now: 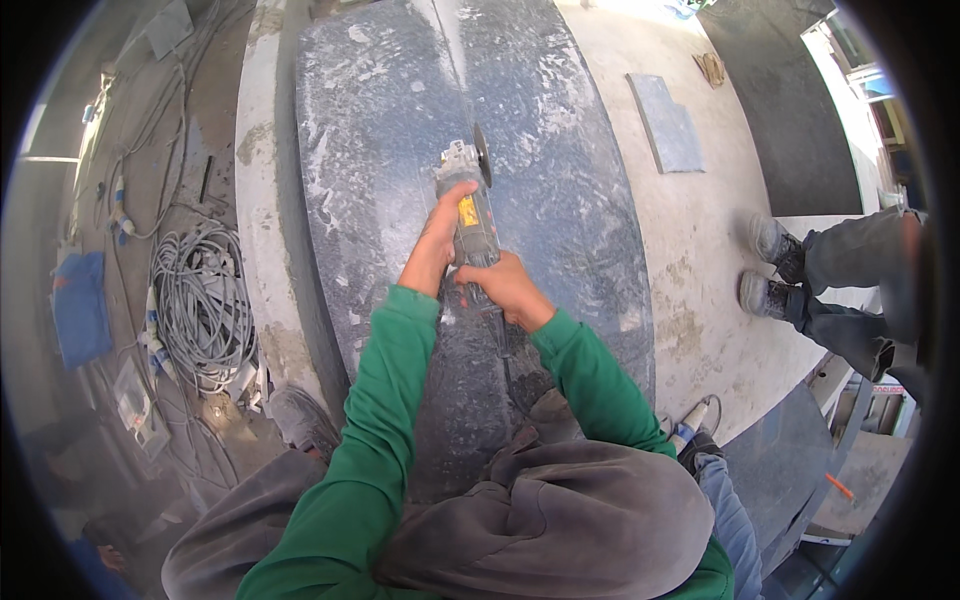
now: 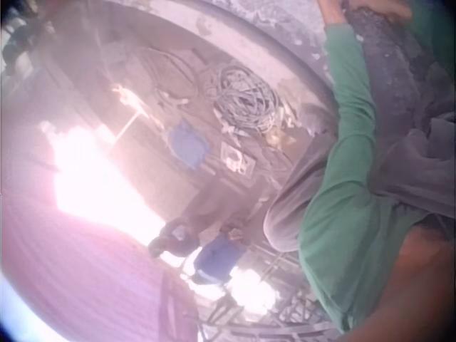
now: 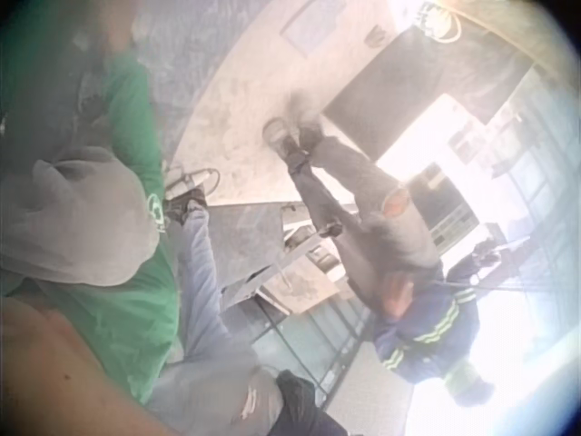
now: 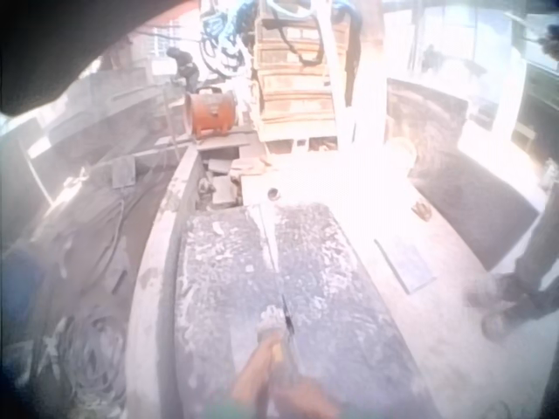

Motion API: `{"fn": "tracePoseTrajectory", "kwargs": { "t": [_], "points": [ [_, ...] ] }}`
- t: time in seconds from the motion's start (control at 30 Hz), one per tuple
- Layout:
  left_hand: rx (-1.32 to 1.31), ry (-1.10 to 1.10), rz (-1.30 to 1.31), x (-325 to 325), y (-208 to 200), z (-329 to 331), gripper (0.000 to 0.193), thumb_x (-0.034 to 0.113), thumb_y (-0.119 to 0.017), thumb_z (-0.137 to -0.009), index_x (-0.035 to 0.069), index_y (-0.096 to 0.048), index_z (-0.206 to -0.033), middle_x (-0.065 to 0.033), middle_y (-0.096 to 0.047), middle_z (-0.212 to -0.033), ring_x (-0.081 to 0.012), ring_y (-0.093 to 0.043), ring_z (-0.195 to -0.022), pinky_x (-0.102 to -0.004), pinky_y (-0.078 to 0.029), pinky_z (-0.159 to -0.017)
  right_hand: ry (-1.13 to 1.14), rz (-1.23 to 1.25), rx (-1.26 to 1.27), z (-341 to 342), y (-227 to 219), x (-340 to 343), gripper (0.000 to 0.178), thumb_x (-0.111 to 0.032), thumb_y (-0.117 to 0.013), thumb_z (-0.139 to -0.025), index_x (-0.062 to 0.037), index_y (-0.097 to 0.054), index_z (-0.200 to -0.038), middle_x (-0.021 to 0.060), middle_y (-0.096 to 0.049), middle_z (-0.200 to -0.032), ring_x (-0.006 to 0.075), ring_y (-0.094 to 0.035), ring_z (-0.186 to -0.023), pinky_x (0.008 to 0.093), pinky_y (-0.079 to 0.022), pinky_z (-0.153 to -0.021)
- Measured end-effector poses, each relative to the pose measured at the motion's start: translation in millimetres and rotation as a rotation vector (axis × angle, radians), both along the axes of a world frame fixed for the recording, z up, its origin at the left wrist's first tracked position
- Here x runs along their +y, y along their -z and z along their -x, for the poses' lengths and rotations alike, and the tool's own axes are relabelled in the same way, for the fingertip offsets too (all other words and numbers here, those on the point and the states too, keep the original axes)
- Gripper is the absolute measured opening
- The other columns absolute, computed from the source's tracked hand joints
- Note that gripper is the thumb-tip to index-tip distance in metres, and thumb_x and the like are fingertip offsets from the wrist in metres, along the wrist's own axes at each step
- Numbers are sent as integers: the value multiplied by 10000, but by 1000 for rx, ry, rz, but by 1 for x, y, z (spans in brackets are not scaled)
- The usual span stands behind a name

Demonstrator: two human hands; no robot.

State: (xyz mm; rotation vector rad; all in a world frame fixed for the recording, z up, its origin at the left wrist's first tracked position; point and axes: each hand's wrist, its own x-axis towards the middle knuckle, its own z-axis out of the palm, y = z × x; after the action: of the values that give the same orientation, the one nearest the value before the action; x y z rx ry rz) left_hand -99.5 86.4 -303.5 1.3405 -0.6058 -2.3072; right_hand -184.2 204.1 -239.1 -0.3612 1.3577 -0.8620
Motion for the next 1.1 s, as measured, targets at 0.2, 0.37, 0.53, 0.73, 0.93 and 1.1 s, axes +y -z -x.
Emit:
{"fn": "tracePoseTrajectory", "kwargs": {
  "t": [0.2,0.37,0.53,0.73,0.93,1.1],
  "points": [
    [-9,-28,-42,6,-8,-3,544,433,-674,-841,16,-543,-1165,-152,-630,-856,-270,-665,-674,-421,-583,-594,14,-9,9,-4,3,6,250,-40,-706,-764,32,-637,-993,97,-670,-814,199,-658,-622,329,-518,-560],
    [5,-17,-22,13,-10,-3,552,426,-666,-845,3,-536,-1174,-154,-628,-838,-272,-661,-658,-421,-580,-589,35,-6,-13,-5,-4,12,234,-47,-702,-770,28,-641,-983,100,-667,-807,199,-658,-617,324,-521,-552],
    [22,6,-8,-13,3,2,514,459,-662,-838,34,-567,-1112,-147,-642,-851,-274,-667,-681,-428,-583,-598,-8,-3,-20,3,5,-11,221,-76,-704,-775,16,-652,-970,104,-669,-799,196,-665,-615,321,-520,-523],
    [-22,-26,6,-31,3,6,514,460,-666,-828,29,-576,-1094,-144,-643,-837,-273,-667,-670,-416,-584,-596,-44,-75,-34,9,-2,-32,266,-140,-715,-777,19,-661,-984,108,-677,-805,189,-672,-625,310,-502,-480],
    [12,-34,1,12,-12,0,486,430,-670,-838,24,-556,-1081,-138,-628,-810,-276,-656,-642,-428,-576,-580,24,-7,-22,-3,-5,9,262,-36,-715,-758,51,-645,-995,108,-666,-837,191,-652,-625,331,-529,-516],
    [23,-13,-13,3,-2,0,501,447,-672,-827,35,-564,-1092,-143,-636,-831,-271,-656,-646,-421,-578,-587,28,0,-60,0,1,5,271,-37,-717,-755,47,-646,-1003,111,-665,-860,189,-654,-636,335,-529,-518]
  ]
}}
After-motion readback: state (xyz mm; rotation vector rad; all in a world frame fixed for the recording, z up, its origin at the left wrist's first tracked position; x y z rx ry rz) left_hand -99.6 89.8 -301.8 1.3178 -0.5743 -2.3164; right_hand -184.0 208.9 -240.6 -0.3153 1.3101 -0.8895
